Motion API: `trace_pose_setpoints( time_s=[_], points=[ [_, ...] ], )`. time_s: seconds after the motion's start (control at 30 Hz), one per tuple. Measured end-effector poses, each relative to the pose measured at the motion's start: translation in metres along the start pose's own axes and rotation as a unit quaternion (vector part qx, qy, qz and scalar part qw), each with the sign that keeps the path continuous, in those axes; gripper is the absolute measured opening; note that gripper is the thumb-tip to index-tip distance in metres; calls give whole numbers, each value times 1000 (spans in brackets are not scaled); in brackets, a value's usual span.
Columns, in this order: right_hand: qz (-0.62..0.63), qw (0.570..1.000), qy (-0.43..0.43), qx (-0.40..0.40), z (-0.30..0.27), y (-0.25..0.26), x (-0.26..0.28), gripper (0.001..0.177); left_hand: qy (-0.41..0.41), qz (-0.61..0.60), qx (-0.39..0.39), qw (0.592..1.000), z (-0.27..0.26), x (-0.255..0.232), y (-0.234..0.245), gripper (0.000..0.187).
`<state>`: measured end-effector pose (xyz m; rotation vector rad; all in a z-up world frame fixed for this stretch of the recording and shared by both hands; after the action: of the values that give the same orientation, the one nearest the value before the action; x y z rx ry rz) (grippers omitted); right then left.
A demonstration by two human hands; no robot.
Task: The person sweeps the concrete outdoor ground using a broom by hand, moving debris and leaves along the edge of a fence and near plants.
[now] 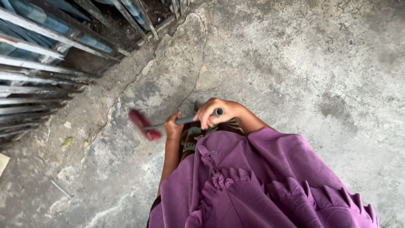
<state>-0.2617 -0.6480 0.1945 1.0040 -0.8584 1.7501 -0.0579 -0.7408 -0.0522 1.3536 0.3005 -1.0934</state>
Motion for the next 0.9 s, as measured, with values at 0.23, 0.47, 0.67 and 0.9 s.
trace_pose_setpoints(
  time_s=[0.23, 0.47, 0.67, 0.9],
  points=[
    [-82, 976, -19, -200, 24, 51, 44, 17, 3, -73, 109, 991, 64, -30, 7, 32],
    [-298, 934, 141, -134, 86, -34, 183, 18, -189, -230, 264, 918, 154, -143, 3, 23],
    [-340, 909, 48, -236, 144, -21, 59, 15, -128, -225, 364, 895, 236, -47, -41, 21],
    [-251, 926, 7, -282, 201, -18, 19, 18, -16, -89, 335, 938, 238, 39, 19, 17]
  ],
)
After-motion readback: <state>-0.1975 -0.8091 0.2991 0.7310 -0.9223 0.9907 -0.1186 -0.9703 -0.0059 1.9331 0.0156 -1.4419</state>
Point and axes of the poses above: each hand's wrist, its own z-axis towards the middle knuckle, its own y-axis out of the back of the hand, x = y × z, the point moved 7 cm from there along z, towards the middle knuckle, and after that the axes turned 7 degrees about -x, right-handed, at the moved point
